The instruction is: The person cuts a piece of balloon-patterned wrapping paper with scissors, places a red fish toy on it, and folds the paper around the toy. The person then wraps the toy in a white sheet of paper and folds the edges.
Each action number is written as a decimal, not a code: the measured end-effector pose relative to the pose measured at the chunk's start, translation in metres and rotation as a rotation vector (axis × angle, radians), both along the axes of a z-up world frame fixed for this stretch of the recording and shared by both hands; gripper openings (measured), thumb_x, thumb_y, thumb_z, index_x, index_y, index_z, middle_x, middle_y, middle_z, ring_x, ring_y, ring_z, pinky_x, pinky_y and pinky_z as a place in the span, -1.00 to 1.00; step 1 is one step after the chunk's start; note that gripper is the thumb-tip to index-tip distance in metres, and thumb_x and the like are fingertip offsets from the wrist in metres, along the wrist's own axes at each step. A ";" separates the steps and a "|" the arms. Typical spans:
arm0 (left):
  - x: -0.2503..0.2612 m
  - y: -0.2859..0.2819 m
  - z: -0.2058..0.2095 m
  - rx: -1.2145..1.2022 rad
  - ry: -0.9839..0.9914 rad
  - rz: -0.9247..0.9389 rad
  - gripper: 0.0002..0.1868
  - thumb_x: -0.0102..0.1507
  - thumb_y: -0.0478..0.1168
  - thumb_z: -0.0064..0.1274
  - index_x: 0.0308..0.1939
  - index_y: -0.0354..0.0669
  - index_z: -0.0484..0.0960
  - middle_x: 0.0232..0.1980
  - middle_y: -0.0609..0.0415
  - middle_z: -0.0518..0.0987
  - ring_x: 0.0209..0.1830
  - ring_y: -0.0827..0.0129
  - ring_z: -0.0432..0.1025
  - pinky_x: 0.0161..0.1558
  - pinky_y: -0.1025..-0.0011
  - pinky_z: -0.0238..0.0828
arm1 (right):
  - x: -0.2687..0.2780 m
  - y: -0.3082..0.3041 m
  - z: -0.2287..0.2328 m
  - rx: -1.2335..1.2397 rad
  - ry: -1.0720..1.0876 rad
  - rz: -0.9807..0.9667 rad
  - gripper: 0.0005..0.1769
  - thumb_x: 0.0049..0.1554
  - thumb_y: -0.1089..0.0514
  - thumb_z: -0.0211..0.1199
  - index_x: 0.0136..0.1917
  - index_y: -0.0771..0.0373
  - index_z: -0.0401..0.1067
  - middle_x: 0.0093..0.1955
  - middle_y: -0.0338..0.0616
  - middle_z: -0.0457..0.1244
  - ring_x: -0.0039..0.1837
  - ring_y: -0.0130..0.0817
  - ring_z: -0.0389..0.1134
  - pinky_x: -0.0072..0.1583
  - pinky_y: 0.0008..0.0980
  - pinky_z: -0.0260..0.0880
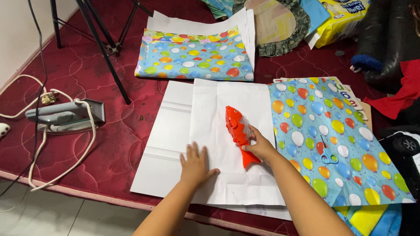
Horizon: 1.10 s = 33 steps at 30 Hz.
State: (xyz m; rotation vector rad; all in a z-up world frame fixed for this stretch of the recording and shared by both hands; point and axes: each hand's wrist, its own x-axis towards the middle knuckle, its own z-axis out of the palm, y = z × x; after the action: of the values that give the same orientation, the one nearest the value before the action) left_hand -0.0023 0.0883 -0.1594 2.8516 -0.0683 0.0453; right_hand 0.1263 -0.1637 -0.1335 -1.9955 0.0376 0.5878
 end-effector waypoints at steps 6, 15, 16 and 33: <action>-0.012 0.012 0.051 0.081 0.476 -0.107 0.55 -0.30 0.52 0.42 0.60 0.17 -0.06 0.66 -0.28 -0.38 0.66 -0.20 -0.54 0.45 -0.37 -0.54 | -0.011 0.008 0.015 -0.066 0.034 0.001 0.21 -0.16 0.25 0.40 0.64 -0.08 -0.12 0.48 -0.11 0.13 0.37 -0.05 0.40 0.37 -0.24 0.34; -0.041 -0.025 0.069 0.057 0.270 -0.680 0.19 -0.13 0.28 0.45 0.47 -0.07 0.27 0.58 -0.22 0.04 0.59 -0.25 -0.12 0.43 -0.28 -0.17 | -0.019 0.006 0.028 -0.354 -0.427 0.190 0.06 -0.14 0.41 0.22 0.59 -0.09 0.05 0.52 -0.03 0.13 0.49 -0.05 0.18 0.42 -0.22 0.23; -0.043 -0.030 0.066 0.064 0.236 -0.716 0.10 -0.09 0.23 0.43 0.44 -0.07 0.33 0.54 -0.18 0.14 0.58 -0.22 -0.04 0.43 -0.22 -0.08 | -0.019 0.006 0.029 -0.400 -0.421 0.193 0.03 -0.11 0.42 0.20 0.58 -0.11 0.07 0.54 -0.11 0.12 0.49 -0.08 0.19 0.41 -0.23 0.23; -0.027 -0.035 0.100 0.067 0.320 -0.615 -0.82 0.29 -0.21 -0.07 -0.24 -0.15 0.64 -0.31 -0.14 0.65 -0.27 -0.08 0.55 -0.15 0.01 0.46 | -0.021 0.012 0.052 -0.561 -0.355 0.408 -0.08 0.00 0.29 0.34 0.55 -0.28 0.20 0.63 -0.40 -0.05 0.63 -0.25 -0.07 0.52 0.33 -0.39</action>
State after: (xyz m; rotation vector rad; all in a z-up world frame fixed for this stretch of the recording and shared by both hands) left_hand -0.0297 0.0537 -0.0590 2.7313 -0.8756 -0.5419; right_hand 0.1052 -0.1519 -0.0815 -2.6579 -0.4789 0.5005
